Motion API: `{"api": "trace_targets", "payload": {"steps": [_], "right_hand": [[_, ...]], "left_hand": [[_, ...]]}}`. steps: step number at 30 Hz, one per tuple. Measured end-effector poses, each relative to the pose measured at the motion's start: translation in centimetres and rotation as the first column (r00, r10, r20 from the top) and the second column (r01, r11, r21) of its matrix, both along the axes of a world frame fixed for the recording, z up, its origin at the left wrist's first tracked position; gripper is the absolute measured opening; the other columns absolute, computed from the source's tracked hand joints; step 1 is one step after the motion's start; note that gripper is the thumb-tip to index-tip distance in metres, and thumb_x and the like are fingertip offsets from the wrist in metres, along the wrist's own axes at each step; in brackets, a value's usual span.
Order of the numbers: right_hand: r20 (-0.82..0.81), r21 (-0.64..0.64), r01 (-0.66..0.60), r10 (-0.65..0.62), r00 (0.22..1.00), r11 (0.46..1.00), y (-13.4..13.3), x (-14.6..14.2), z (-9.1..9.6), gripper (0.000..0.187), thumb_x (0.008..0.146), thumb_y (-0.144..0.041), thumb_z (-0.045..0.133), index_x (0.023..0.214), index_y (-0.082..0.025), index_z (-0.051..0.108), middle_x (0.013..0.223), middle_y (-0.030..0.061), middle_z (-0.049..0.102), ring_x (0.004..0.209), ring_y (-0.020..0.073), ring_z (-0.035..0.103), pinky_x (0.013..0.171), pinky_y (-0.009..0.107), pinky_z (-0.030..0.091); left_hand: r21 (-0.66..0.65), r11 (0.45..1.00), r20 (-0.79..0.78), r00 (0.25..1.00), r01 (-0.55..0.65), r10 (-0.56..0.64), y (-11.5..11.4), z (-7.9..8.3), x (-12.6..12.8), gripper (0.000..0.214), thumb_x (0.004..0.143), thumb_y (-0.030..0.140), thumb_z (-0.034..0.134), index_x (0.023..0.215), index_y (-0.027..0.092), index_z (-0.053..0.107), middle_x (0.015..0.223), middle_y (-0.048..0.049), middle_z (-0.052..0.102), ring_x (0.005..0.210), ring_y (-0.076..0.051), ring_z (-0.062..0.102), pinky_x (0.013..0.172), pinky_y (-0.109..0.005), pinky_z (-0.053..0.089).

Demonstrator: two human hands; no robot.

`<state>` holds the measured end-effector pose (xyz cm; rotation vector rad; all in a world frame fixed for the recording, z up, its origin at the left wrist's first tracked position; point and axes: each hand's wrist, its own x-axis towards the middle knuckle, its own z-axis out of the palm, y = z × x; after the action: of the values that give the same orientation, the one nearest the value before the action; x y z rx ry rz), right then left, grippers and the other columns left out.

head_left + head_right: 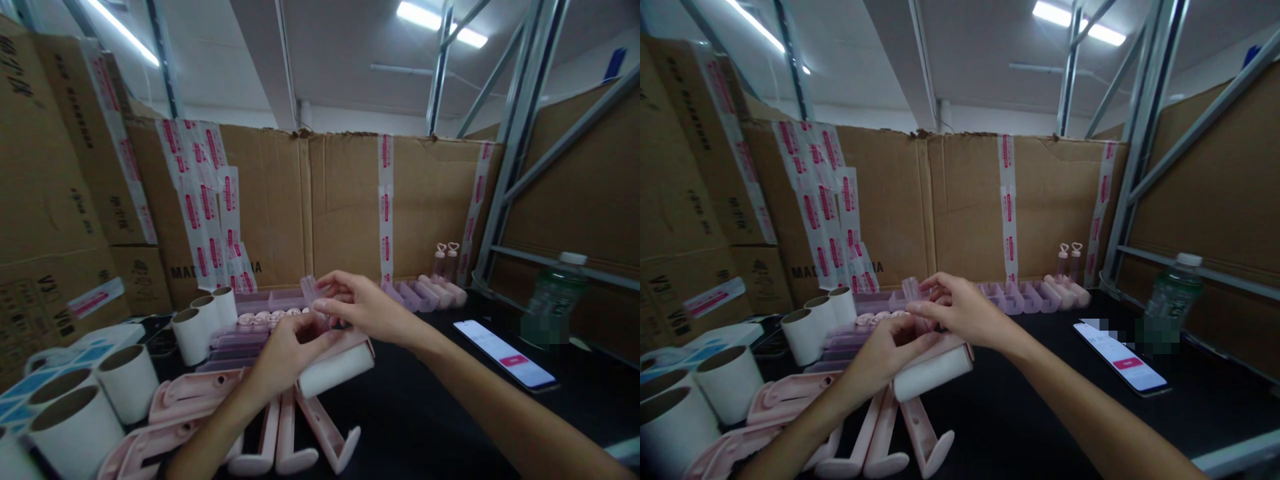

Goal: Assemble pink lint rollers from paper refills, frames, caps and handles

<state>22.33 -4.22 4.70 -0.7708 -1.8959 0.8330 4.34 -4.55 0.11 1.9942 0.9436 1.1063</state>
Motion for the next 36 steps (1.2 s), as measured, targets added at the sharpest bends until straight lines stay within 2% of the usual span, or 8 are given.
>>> {"api": "trace_targets", "payload": {"steps": [2, 4, 7, 9, 15, 20, 28, 36], "right_hand": [[0.017, 0.059, 0.064, -0.065, 0.998, 0.996, 0.3, 2.1, 0.4, 0.036, 0.093, -0.044, 0.062, 0.118, -0.018, 0.062, 0.101, 0.0069, 0.070, 0.074, 0.0141, 0.065, 0.064, 0.027, 0.052], [0.109, 0.192, 0.288, -0.312, 0.944, 0.938, 1.2, 5.7, 0.4, 0.033, 0.097, -0.042, 0.056, 0.118, -0.018, 0.064, 0.103, 0.0087, 0.071, 0.080, 0.0167, 0.067, 0.069, 0.029, 0.053], [0.343, 0.413, 0.639, -0.761, 0.551, 0.649, 2.3, 11.8, -0.6, 0.022, 0.097, -0.031, 0.058, 0.109, -0.018, 0.071, 0.104, 0.0112, 0.070, 0.092, 0.0215, 0.068, 0.083, 0.035, 0.053], [0.401, 0.423, 0.661, -0.782, 0.477, 0.620, 2.3, 14.5, -1.8, 0.019, 0.097, -0.028, 0.060, 0.107, -0.016, 0.071, 0.109, 0.0145, 0.069, 0.098, 0.0229, 0.067, 0.087, 0.036, 0.053], [0.477, 0.432, 0.595, -0.732, 0.487, 0.678, 2.2, 14.6, -4.2, 0.024, 0.100, -0.036, 0.059, 0.120, -0.025, 0.064, 0.128, 0.0088, 0.063, 0.106, 0.0204, 0.065, 0.089, 0.039, 0.057], [0.499, 0.434, 0.490, -0.655, 0.567, 0.756, 4.2, 12.2, -4.4, 0.017, 0.098, -0.025, 0.060, 0.111, -0.024, 0.070, 0.114, 0.0102, 0.067, 0.099, 0.0214, 0.066, 0.084, 0.035, 0.054], [0.552, 0.394, 0.103, -0.325, 0.768, 0.913, 7.7, 0.3, -7.1, 0.025, 0.088, -0.021, 0.070, 0.113, -0.022, 0.071, 0.108, 0.0064, 0.067, 0.097, 0.0190, 0.065, 0.084, 0.028, 0.046], [0.424, 0.331, 0.141, -0.281, 0.861, 0.933, 9.4, -4.5, -9.5, 0.017, 0.086, -0.027, 0.073, 0.079, -0.017, 0.062, 0.089, 0.0061, 0.064, 0.081, 0.0188, 0.061, 0.072, 0.029, 0.043]], "left_hand": [[-0.088, 0.996, 0.120, 0.992, -0.027, 0.037, 0.0, -0.4, 0.2, 0.033, 0.080, 0.047, 0.074, 0.080, 0.014, 0.071, 0.074, -0.0027, 0.067, 0.066, -0.015, 0.059, 0.058, -0.023, 0.044], [-0.233, 0.970, 0.299, 0.944, -0.073, 0.142, 0.0, -0.5, 0.2, 0.037, 0.079, 0.051, 0.074, 0.084, 0.015, 0.069, 0.071, -0.0013, 0.067, 0.060, -0.013, 0.058, 0.052, -0.021, 0.042], [-0.452, 0.889, 0.514, 0.792, -0.078, 0.331, 0.0, -0.3, 0.1, 0.040, 0.079, 0.053, 0.073, 0.092, 0.016, 0.067, 0.065, 0.0000, 0.066, 0.050, -0.013, 0.058, 0.044, -0.021, 0.042], [-0.520, 0.853, 0.586, 0.710, -0.040, 0.390, 0.2, 0.1, -0.2, 0.039, 0.082, 0.050, 0.070, 0.098, 0.015, 0.068, 0.066, -0.0017, 0.068, 0.049, -0.015, 0.061, 0.044, -0.023, 0.046], [-0.493, 0.870, 0.688, 0.604, -0.019, 0.403, 0.9, 0.4, -0.8, 0.036, 0.087, 0.043, 0.065, 0.104, 0.011, 0.068, 0.074, -0.0066, 0.074, 0.054, -0.019, 0.069, 0.049, -0.027, 0.054], [-0.425, 0.895, 0.709, 0.566, -0.131, 0.420, 1.3, 0.6, -1.4, 0.036, 0.080, 0.045, 0.073, 0.094, 0.012, 0.068, 0.073, -0.0053, 0.073, 0.052, -0.017, 0.066, 0.047, -0.026, 0.053], [-0.182, 0.926, 0.739, 0.575, -0.332, 0.351, 2.5, 2.1, -4.2, 0.041, 0.068, 0.041, 0.084, 0.093, 0.014, 0.066, 0.086, -0.0029, 0.070, 0.074, -0.013, 0.065, 0.064, -0.019, 0.051], [-0.243, 0.928, 0.771, 0.524, -0.284, 0.362, 1.8, 3.2, -4.8, 0.033, 0.067, 0.039, 0.079, 0.078, 0.017, 0.058, 0.068, 0.0036, 0.060, 0.059, -0.010, 0.058, 0.055, -0.018, 0.044]]}}
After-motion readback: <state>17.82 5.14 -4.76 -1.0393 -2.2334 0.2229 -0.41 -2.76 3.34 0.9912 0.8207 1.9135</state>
